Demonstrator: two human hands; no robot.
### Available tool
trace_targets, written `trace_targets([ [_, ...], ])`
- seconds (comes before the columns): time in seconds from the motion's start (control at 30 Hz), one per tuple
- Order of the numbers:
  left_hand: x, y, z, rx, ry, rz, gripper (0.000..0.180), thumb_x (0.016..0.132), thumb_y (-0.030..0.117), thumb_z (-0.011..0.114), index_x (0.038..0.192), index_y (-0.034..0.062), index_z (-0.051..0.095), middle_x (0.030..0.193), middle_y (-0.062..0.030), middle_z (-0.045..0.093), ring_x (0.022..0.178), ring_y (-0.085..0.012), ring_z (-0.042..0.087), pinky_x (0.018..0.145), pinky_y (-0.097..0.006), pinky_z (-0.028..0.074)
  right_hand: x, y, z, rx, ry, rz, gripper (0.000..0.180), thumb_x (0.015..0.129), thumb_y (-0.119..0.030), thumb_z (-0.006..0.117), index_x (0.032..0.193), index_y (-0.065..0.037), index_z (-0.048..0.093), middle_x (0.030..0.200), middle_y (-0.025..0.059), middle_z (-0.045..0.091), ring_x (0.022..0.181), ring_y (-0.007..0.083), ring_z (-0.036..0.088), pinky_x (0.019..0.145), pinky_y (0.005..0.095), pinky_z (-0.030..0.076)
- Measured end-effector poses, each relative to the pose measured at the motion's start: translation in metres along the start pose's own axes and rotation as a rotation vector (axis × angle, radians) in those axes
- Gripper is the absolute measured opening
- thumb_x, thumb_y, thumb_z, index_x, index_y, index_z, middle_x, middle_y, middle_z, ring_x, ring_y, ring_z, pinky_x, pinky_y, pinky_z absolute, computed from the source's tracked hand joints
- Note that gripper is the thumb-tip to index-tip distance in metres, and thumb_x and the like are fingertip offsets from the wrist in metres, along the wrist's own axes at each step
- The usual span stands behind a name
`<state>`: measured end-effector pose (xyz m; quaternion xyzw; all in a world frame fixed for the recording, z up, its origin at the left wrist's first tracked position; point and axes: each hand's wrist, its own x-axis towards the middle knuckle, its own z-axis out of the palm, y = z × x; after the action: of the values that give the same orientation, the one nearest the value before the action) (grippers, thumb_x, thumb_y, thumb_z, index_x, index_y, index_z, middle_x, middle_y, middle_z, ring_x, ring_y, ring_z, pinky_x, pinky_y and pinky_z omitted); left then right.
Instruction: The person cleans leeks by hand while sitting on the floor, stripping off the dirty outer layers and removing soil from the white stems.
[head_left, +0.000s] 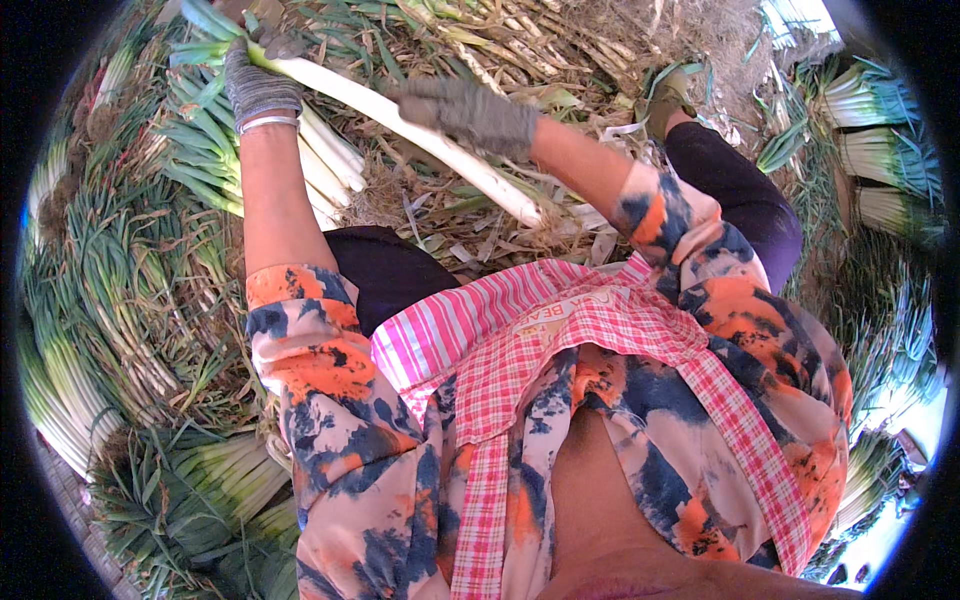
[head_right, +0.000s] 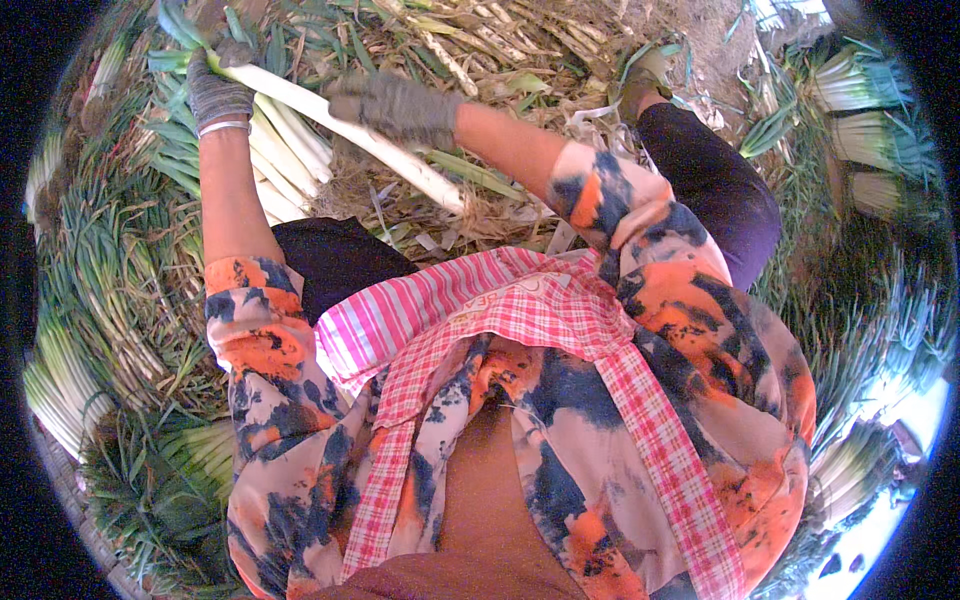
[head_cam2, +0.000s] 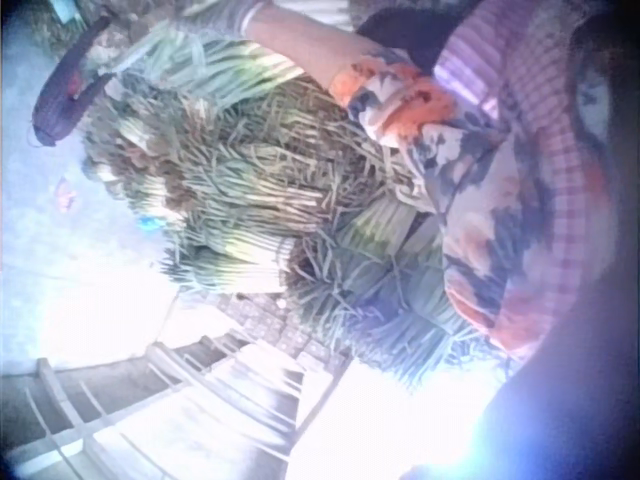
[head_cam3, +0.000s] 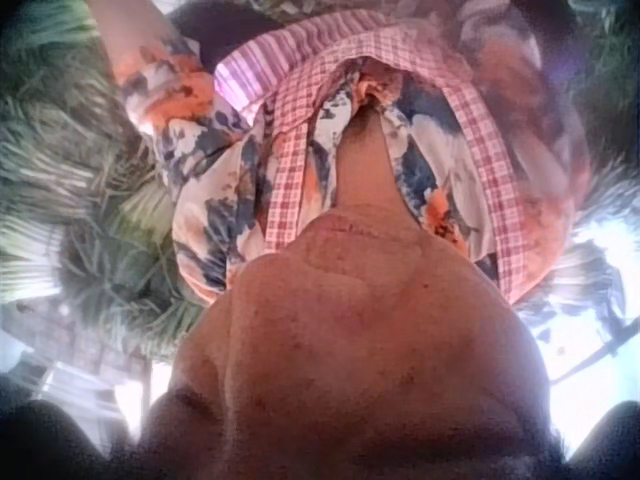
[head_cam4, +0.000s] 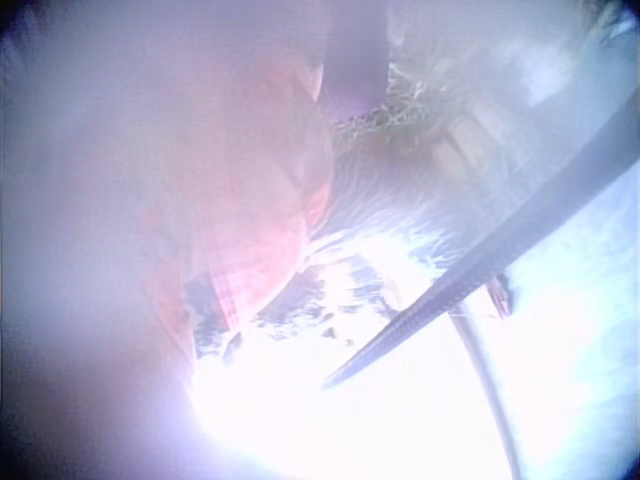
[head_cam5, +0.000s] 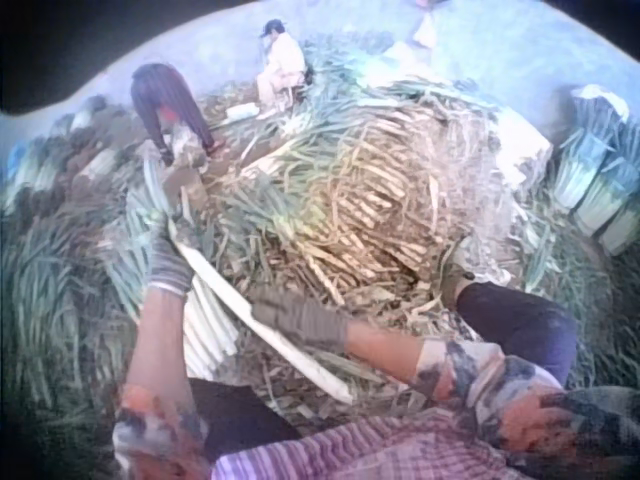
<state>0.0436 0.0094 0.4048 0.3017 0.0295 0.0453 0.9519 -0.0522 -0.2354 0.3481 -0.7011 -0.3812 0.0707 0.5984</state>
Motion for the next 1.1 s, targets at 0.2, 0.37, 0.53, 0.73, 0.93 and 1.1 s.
trace_targets([
  [0.2, 0.011, 0.064, -0.095, 0.028, -0.001, 0.051, 0.030, 0.085, 0.035, 0.036, 0.071, 0.0090, 0.041, 0.056, -0.0025, 0.037, 0.050, -0.0169, 0.036, 0.048, -0.030, 0.033, -0.114, -0.070, -0.040, -0.069, -0.315, 0.469, 0.033, 0.082, -0.023, 0.051, 0.109, -0.004, 0.054, 0.101, 0.0120, 0.058, 0.091, 0.0190, 0.054, 0.079, 0.0305, 0.042],
  [0.37, -0.003, 0.088, -0.129, -0.182, -0.059, 0.036, 0.038, 0.085, 0.043, 0.029, 0.067, 0.0101, 0.036, 0.049, 0.0004, 0.030, 0.043, -0.0153, 0.032, 0.045, -0.031, 0.031, -0.205, -0.075, -0.096, 0.009, -0.282, 0.782, 0.032, 0.080, -0.012, 0.054, 0.111, -0.003, 0.053, 0.101, 0.0095, 0.058, 0.084, 0.0163, 0.056, 0.076, 0.0269, 0.044],
  [0.53, -0.020, 0.088, -0.095, 0.020, 0.194, 0.223, 0.034, 0.084, 0.042, 0.030, 0.067, 0.0137, 0.037, 0.048, 0.0006, 0.032, 0.040, -0.0134, 0.032, 0.043, -0.030, 0.032, -0.156, -0.062, -0.106, -0.733, -0.083, 0.431, 0.037, 0.080, -0.014, 0.056, 0.114, -0.002, 0.048, 0.104, 0.0122, 0.058, 0.097, 0.0187, 0.055, 0.082, 0.0294, 0.042],
  [0.73, -0.032, 0.086, -0.053, 0.128, 0.168, 0.352, 0.026, 0.086, 0.034, 0.035, 0.075, 0.0102, 0.040, 0.057, -0.0017, 0.037, 0.046, -0.0137, 0.036, 0.044, -0.029, 0.032, -0.029, -0.055, 0.012, -0.434, -0.024, -0.005, 0.051, 0.079, -0.017, 0.056, 0.125, -0.006, 0.038, 0.103, 0.0178, 0.055, 0.094, 0.0228, 0.055, 0.080, 0.0329, 0.043],
  [0.93, -0.030, 0.152, -0.048, 0.484, 0.206, 0.416, 0.030, 0.081, 0.040, 0.050, 0.089, 0.0115, 0.050, 0.071, -0.0056, 0.053, 0.061, -0.0192, 0.051, 0.053, -0.032, 0.044, -0.002, -0.028, 0.098, -0.430, -0.118, -0.034, 0.049, 0.083, -0.022, 0.047, 0.127, -0.008, 0.033, 0.092, 0.0184, 0.059, 0.078, 0.0310, 0.059, 0.066, 0.0374, 0.048],
  [1.1, -0.019, 0.155, -0.074, 1.214, 0.164, 0.344, 0.035, 0.079, 0.041, 0.052, 0.097, 0.0117, 0.049, 0.081, -0.0066, 0.052, 0.073, -0.0180, 0.052, 0.060, -0.034, 0.043, 0.058, 0.009, 0.147, -0.425, -0.080, 0.072, 0.048, 0.085, -0.026, 0.041, 0.128, -0.008, 0.030, 0.085, 0.0190, 0.058, 0.072, 0.0324, 0.058, 0.064, 0.0411, 0.046],
])
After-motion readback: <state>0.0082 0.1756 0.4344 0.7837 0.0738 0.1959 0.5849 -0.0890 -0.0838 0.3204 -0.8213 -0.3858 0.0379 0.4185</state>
